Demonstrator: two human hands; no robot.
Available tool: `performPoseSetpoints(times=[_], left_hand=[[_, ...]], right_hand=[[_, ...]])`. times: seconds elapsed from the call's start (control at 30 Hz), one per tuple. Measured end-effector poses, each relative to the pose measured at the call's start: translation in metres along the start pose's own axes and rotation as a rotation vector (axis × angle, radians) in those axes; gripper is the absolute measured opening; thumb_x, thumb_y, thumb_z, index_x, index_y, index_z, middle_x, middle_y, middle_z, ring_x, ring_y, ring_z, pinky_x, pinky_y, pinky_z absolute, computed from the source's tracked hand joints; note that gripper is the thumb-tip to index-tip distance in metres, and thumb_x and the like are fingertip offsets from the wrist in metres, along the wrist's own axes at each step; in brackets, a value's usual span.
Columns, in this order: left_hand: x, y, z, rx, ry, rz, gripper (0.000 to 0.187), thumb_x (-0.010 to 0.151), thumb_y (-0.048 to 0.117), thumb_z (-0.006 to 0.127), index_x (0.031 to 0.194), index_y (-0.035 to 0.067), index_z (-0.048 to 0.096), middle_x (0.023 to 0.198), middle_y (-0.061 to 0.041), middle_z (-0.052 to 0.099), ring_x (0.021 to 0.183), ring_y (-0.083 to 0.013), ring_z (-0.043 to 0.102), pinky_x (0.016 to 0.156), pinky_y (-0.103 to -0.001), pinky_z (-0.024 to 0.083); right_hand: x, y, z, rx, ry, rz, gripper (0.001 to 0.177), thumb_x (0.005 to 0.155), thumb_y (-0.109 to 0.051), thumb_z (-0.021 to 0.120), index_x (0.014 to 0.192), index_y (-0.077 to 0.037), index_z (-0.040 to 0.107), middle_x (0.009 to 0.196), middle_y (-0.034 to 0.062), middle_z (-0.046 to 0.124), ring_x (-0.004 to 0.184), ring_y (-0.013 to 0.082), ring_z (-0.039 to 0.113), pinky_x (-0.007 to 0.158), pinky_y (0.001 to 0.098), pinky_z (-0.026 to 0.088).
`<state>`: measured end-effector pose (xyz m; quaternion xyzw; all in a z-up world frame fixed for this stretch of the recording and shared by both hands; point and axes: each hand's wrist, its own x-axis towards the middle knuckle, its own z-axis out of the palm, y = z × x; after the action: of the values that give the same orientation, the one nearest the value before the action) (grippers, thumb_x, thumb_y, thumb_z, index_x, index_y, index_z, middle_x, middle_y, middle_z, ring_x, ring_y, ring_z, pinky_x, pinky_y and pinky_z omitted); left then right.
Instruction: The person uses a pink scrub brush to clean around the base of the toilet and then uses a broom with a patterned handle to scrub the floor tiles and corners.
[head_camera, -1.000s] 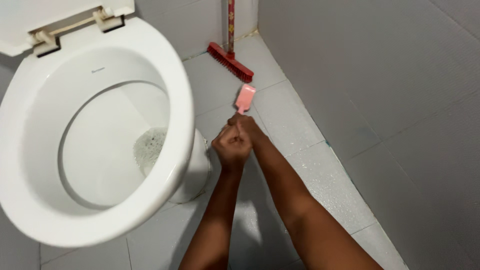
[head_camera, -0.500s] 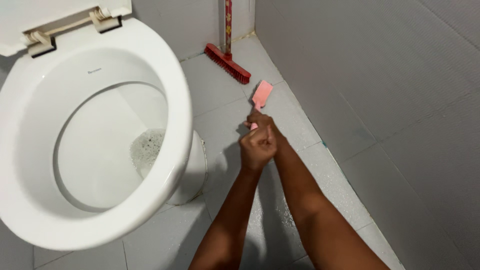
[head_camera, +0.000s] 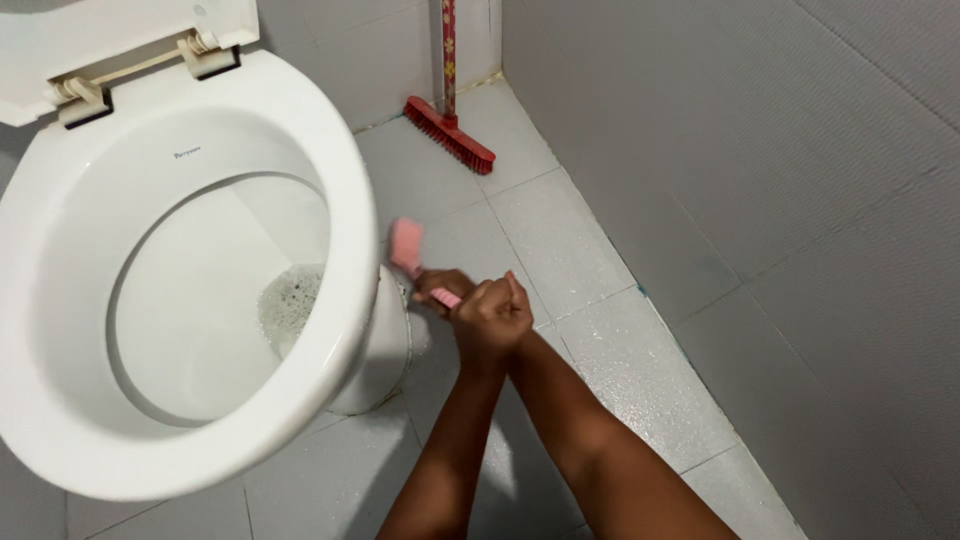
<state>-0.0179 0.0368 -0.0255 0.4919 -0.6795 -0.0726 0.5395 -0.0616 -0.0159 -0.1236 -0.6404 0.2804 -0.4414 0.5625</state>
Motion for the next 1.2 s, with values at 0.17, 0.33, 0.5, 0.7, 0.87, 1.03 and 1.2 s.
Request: performPoseSetpoints(times=[0.17, 0.33, 0.5, 0.7, 0.87, 1.03, 1.2], left_hand=[[0.005, -0.002, 0.006, -0.021, -0.006, 0.043, 0.041, 0.095, 0.003, 0.067, 0.058, 0.007, 0.048, 0.051, -0.004, 0.05, 0.04, -0.0142, 0.047, 0.041, -0.03, 0.039], [0.0, -0.021, 0.001, -0.096, 0.101, -0.044, 0.044, 0.095, 0.002, 0.066, 0.061, 0.003, 0.038, 0.054, -0.009, 0.044, 0.044, -0.0178, 0.043, 0.046, -0.033, 0.038], [-0.001, -0.016, 0.012, -0.241, 0.039, -0.119, 0.04, 0.09, 0.002, 0.068, 0.061, 0.0, 0.04, 0.054, -0.011, 0.044, 0.045, -0.0175, 0.043, 0.047, -0.032, 0.038], [0.034, -0.001, -0.043, -0.251, 0.136, -0.246, 0.038, 0.094, -0.001, 0.065, 0.059, 0.004, 0.051, 0.052, -0.004, 0.051, 0.045, -0.0127, 0.045, 0.044, -0.031, 0.035], [0.033, 0.013, -0.05, 0.012, 0.16, -0.119, 0.039, 0.092, -0.001, 0.065, 0.06, 0.005, 0.044, 0.053, -0.004, 0.048, 0.046, -0.0088, 0.045, 0.045, -0.028, 0.038], [0.017, -0.008, -0.026, -0.046, 0.142, -0.055, 0.043, 0.091, -0.002, 0.067, 0.057, 0.006, 0.042, 0.05, -0.003, 0.046, 0.044, -0.009, 0.044, 0.044, -0.028, 0.038], [0.024, -0.035, -0.024, -0.046, 0.178, -0.088, 0.042, 0.092, -0.002, 0.066, 0.061, 0.003, 0.039, 0.056, -0.006, 0.045, 0.049, -0.01, 0.04, 0.047, -0.029, 0.035]], right_hand=[[0.0, 0.004, -0.005, 0.109, 0.006, -0.115, 0.028, 0.096, -0.026, 0.059, 0.095, -0.001, 0.07, 0.1, 0.0124, 0.069, 0.088, 0.0239, 0.066, 0.082, 0.0387, 0.054], [0.035, 0.023, -0.075, -1.028, -0.025, 0.261, 0.027, 0.089, -0.029, 0.066, 0.087, -0.004, 0.073, 0.1, 0.0155, 0.069, 0.086, 0.0291, 0.068, 0.076, 0.0404, 0.055], [0.019, 0.056, -0.091, -0.708, 0.179, 0.135, 0.023, 0.086, -0.026, 0.061, 0.086, -0.004, 0.069, 0.096, 0.0172, 0.066, 0.087, 0.0323, 0.072, 0.072, 0.0409, 0.058], [0.029, 0.049, -0.033, -0.693, 0.131, -0.07, 0.034, 0.1, -0.031, 0.053, 0.082, -0.003, 0.061, 0.083, 0.0062, 0.066, 0.08, 0.0228, 0.067, 0.072, 0.036, 0.054], [0.039, 0.03, -0.003, -0.063, 0.197, 0.399, 0.048, 0.107, -0.039, 0.046, 0.078, -0.003, 0.061, 0.08, 0.0057, 0.067, 0.076, 0.0188, 0.064, 0.068, 0.0367, 0.051], [0.04, 0.052, -0.017, -0.198, 0.024, -0.057, 0.031, 0.095, -0.029, 0.058, 0.082, -0.001, 0.063, 0.089, 0.0095, 0.068, 0.085, 0.021, 0.069, 0.076, 0.0354, 0.055], [0.068, 0.084, -0.052, -1.022, -0.006, 0.134, 0.03, 0.091, -0.031, 0.059, 0.084, -0.004, 0.068, 0.092, 0.0164, 0.068, 0.082, 0.0304, 0.067, 0.07, 0.0401, 0.052]])
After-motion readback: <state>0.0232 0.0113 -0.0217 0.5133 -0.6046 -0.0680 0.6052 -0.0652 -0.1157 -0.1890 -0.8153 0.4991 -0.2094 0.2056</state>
